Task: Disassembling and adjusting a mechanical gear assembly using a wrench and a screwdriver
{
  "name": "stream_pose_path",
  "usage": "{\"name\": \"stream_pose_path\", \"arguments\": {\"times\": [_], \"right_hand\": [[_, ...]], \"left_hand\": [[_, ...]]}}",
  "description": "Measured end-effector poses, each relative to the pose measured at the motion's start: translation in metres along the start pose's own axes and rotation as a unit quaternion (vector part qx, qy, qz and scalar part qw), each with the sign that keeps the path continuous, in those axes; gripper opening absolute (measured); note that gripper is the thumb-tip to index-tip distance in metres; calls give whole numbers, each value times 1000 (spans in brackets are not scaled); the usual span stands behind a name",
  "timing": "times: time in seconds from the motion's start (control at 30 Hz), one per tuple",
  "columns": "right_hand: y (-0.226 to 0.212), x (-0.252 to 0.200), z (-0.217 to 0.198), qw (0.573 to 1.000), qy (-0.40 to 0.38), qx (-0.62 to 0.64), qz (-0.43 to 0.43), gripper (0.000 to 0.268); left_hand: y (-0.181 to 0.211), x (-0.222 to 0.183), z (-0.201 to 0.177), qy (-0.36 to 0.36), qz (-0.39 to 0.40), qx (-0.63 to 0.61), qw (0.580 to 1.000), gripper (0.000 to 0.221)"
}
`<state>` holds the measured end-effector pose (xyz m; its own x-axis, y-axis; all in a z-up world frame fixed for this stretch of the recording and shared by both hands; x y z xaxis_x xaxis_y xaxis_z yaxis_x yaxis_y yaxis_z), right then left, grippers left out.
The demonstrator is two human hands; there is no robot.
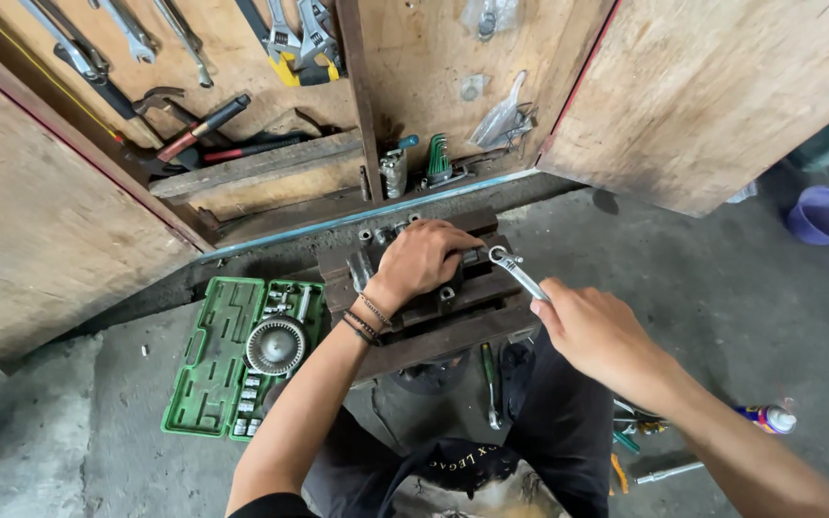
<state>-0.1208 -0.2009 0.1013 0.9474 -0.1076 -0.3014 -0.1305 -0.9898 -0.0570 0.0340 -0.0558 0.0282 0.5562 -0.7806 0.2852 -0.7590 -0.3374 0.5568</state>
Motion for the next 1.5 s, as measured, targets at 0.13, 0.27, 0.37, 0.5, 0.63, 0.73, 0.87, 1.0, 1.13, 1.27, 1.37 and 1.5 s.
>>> {"name": "stream_pose_path", "arguments": {"times": [0.13,0.27,0.37,0.5,0.63,0.73,0.87,1.0,1.13,1.27,1.37,1.5], "right_hand": [[20,16,8,990,-14,142,-25,23],[29,19,8,963,-3,262,-67,17],[25,6,-7,976,-3,217,-29,31],[39,31,-6,975,-85,204,-40,36],[53,57,5,939,-179,288,-54,34],[58,80,7,925,-248,278,-73,42],[64,119,-14,940,-278,176,-92,35],[55,161,-33,952,-294,-10,-80,36],[12,170,-56,940,-285,-155,-104,37],[-26,176,-59,879,-234,-403,-96,33],[-78,136,-83,820,-178,-534,-102,30],[-86,205,-37,787,-174,-591,-33,33]], "left_hand": [[-6,2,3,-9,5,7,1000,40],[-9,2,6,-6,9,3,1000,40],[-9,2,6,0,14,3,1000,40],[-10,2,6,3,13,-3,1000,39],[-10,2,5,-6,12,-5,1000,39],[-13,4,7,-8,13,-4,1000,40],[-10,2,7,-5,19,-13,1000,41],[-8,2,7,-9,20,15,1000,39],[-11,2,9,-4,18,21,1000,39],[-11,4,9,3,13,22,1000,39],[-11,4,9,15,14,30,999,37],[-44,15,26,41,-12,104,994,28]]}}
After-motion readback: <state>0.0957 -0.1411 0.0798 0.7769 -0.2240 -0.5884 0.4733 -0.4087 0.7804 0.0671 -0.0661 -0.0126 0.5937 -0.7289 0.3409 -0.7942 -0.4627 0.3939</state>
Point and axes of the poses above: each hand's wrist, its own x-axis towards the middle knuckle, its own z-axis out of the palm, y = z × x, the point moved 7 cm from there along x, towards the middle knuckle, and after that the axes turned 9 degrees about -x, right-handed, at the moved point
